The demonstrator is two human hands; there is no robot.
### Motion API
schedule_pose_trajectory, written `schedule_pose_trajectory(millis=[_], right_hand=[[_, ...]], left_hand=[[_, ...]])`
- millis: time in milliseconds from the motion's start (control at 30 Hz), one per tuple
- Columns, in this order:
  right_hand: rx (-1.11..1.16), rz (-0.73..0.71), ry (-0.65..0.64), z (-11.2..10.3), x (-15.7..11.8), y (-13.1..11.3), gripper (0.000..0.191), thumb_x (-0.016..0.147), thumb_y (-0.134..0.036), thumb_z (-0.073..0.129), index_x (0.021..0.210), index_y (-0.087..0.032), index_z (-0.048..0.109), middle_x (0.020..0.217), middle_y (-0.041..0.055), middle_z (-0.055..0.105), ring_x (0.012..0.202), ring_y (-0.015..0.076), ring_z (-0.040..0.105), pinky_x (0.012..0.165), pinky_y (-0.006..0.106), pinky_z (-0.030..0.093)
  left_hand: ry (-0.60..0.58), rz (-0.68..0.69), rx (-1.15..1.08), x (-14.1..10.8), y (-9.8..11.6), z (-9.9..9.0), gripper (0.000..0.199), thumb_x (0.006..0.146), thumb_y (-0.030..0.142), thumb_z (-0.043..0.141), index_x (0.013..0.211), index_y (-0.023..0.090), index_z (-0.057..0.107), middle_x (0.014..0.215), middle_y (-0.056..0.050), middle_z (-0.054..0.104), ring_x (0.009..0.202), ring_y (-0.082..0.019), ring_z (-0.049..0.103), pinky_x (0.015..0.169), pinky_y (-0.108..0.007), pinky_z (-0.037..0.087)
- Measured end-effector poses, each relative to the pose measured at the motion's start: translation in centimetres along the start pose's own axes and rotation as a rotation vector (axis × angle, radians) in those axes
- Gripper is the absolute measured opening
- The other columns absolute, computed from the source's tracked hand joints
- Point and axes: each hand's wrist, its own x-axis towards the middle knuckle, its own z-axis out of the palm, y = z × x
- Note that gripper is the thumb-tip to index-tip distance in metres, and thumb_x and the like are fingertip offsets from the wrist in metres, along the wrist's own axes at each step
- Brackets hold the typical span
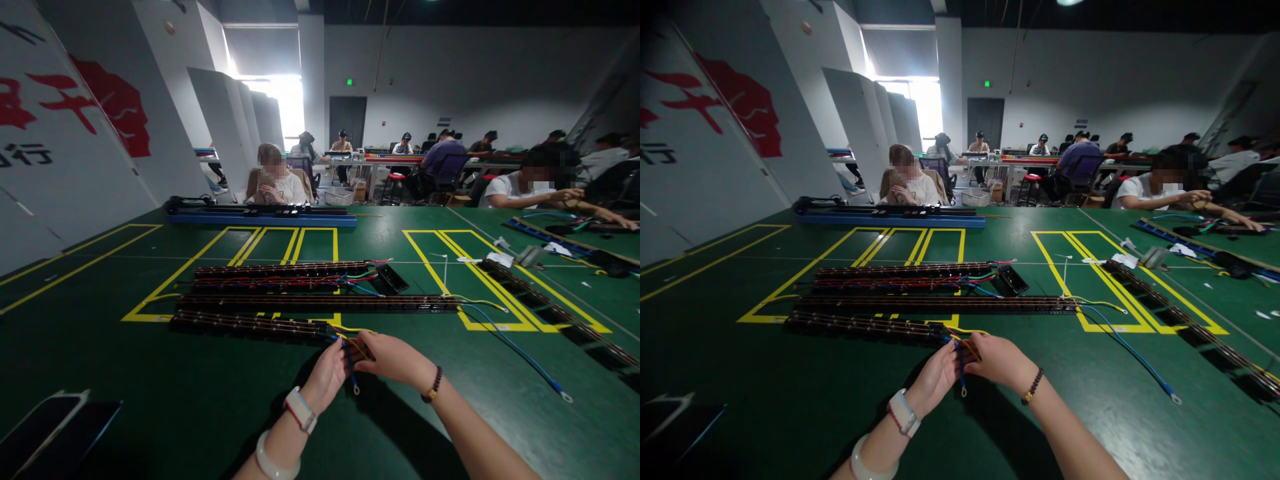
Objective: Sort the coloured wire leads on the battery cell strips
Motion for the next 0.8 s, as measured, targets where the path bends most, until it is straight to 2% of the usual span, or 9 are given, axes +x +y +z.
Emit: schedule_pose_trajectory(millis=[167,300,367,467,567,633,733,800], right_hand=[[-0.110,0.091,0.024,0.7,0.4,-0.5,0.028,0.082,-0.019,0.060,0.108,-0.013,0.051,0.101,0.0122,0.067,0.092,0.0246,0.064,0.069,0.028,0.042],[-0.154,0.141,0.010,0.6,0.6,-0.7,0.025,0.083,-0.011,0.052,0.108,-0.014,0.051,0.096,0.0122,0.068,0.087,0.0239,0.066,0.065,0.027,0.041],[-0.114,0.151,0.059,0.1,0.5,-0.8,0.025,0.083,-0.008,0.048,0.106,-0.016,0.052,0.091,0.0095,0.068,0.085,0.0215,0.066,0.064,0.025,0.039],[0.045,0.145,0.210,-1.1,0.4,-1.3,0.019,0.083,-0.011,0.049,0.099,-0.019,0.054,0.085,0.0040,0.067,0.081,0.0180,0.064,0.063,0.023,0.039],[0.248,0.060,0.359,-2.1,1.1,-2.4,0.010,0.087,-0.017,0.050,0.094,-0.021,0.055,0.079,-0.0003,0.066,0.073,0.0143,0.063,0.063,0.021,0.041],[0.322,-0.047,0.422,-2.2,2.4,-3.5,0.009,0.088,-0.018,0.052,0.095,-0.021,0.056,0.081,-0.0010,0.067,0.076,0.0127,0.063,0.067,0.021,0.044],[0.275,-0.189,0.466,-1.5,5.0,-5.4,0.010,0.089,-0.019,0.055,0.098,-0.020,0.060,0.092,0.0006,0.068,0.086,0.0127,0.063,0.077,0.021,0.044],[0.158,-0.249,0.463,-0.6,7.0,-6.6,0.012,0.091,-0.022,0.054,0.100,-0.020,0.062,0.095,0.0022,0.068,0.091,0.0141,0.062,0.081,0.023,0.044]], left_hand=[[-0.014,0.024,-0.044,0.4,-0.2,-0.5,0.029,0.092,0.030,0.045,0.101,0.009,0.063,0.104,-0.016,0.068,0.104,-0.022,0.062,0.096,-0.037,0.045],[-0.023,0.045,-0.048,0.5,-0.4,-0.6,0.029,0.090,0.032,0.050,0.101,0.009,0.063,0.106,-0.016,0.068,0.103,-0.023,0.063,0.098,-0.039,0.044],[-0.015,0.061,-0.059,0.5,-0.4,-0.6,0.026,0.090,0.031,0.051,0.099,0.010,0.064,0.104,-0.015,0.069,0.101,-0.023,0.064,0.097,-0.040,0.044],[0.032,0.068,-0.043,0.5,-0.5,-0.5,0.024,0.089,0.030,0.052,0.092,0.010,0.065,0.093,-0.014,0.071,0.091,-0.023,0.067,0.094,-0.041,0.046],[0.047,0.069,-0.038,0.6,-0.6,-0.5,0.025,0.085,0.034,0.058,0.082,0.010,0.065,0.080,-0.013,0.071,0.080,-0.023,0.069,0.090,-0.041,0.048],[0.040,0.089,-0.057,0.7,-0.7,-0.6,0.025,0.079,0.036,0.066,0.073,0.012,0.062,0.072,-0.009,0.069,0.073,-0.021,0.068,0.086,-0.041,0.049],[0.060,0.132,-0.081,0.8,-1.0,-1.0,0.028,0.071,0.035,0.074,0.063,0.014,0.057,0.061,-0.003,0.063,0.061,-0.016,0.062,0.077,-0.037,0.050],[0.092,0.151,-0.106,0.8,-1.1,-1.2,0.023,0.070,0.031,0.075,0.068,0.014,0.059,0.064,-0.002,0.063,0.063,-0.015,0.061,0.074,-0.033,0.049]])
